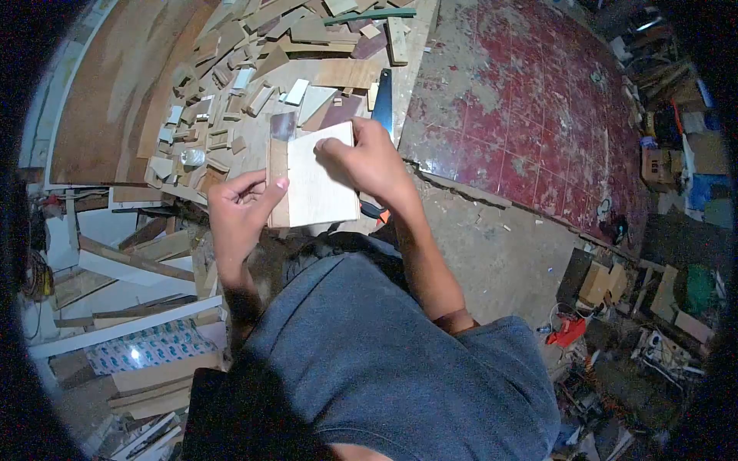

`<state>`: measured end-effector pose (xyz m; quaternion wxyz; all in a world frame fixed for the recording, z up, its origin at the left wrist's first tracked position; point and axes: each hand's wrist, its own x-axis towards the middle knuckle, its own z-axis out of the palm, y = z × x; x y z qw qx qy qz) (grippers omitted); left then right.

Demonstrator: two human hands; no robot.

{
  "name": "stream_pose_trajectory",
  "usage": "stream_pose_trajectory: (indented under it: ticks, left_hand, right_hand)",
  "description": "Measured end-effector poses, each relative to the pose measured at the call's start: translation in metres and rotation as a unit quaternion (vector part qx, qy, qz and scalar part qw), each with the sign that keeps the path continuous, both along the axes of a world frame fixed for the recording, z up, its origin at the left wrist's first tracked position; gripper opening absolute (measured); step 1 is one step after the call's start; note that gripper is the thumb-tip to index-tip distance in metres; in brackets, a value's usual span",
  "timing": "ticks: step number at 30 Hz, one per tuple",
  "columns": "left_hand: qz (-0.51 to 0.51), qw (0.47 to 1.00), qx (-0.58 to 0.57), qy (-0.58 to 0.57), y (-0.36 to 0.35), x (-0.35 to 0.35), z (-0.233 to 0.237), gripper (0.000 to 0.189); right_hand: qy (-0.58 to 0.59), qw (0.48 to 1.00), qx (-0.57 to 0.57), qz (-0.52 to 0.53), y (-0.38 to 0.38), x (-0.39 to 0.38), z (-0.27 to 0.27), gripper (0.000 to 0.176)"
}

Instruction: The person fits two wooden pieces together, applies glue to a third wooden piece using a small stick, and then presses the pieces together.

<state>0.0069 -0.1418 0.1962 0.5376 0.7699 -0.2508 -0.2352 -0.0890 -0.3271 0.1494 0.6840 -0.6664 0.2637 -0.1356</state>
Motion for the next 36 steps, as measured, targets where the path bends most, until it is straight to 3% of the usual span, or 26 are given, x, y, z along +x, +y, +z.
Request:
stream_pose_trajectory:
  ticks: [1, 3, 5, 10, 13, 36]
  left_hand:
    - [0.001, 1.000, -0.011, 0.021, -0.004, 0.002, 0.000, 0.020]
    - [-0.006, 0.999, -0.019, 0.031, -0.010, 0.009, -0.003, 0.022]
    - [-0.008, 0.999, -0.030, 0.040, -0.013, 0.014, -0.006, 0.024]
    - [-0.006, 0.999, -0.036, 0.033, -0.012, 0.020, -0.014, 0.031]
    - [0.003, 0.986, -0.116, 0.120, -0.014, 0.014, -0.009, 0.036]
    - [-0.017, 0.993, -0.066, 0.094, 0.014, -0.002, -0.007, 0.045]
  right_hand:
    - [0.015, 0.998, 0.057, 0.011, -0.004, 0.001, 0.000, 0.019]
    - [0.022, 0.998, 0.064, 0.012, -0.009, 0.004, -0.004, 0.020]
    - [-0.044, 0.981, 0.189, -0.009, -0.012, 0.006, -0.012, 0.020]
    - [-0.038, 0.971, 0.235, -0.036, -0.012, 0.007, -0.008, 0.022]
    - [-0.021, 0.971, 0.238, -0.031, -0.013, 0.005, -0.005, 0.023]
    - [0.010, 0.973, 0.227, -0.041, 0.012, -0.003, -0.022, 0.025]
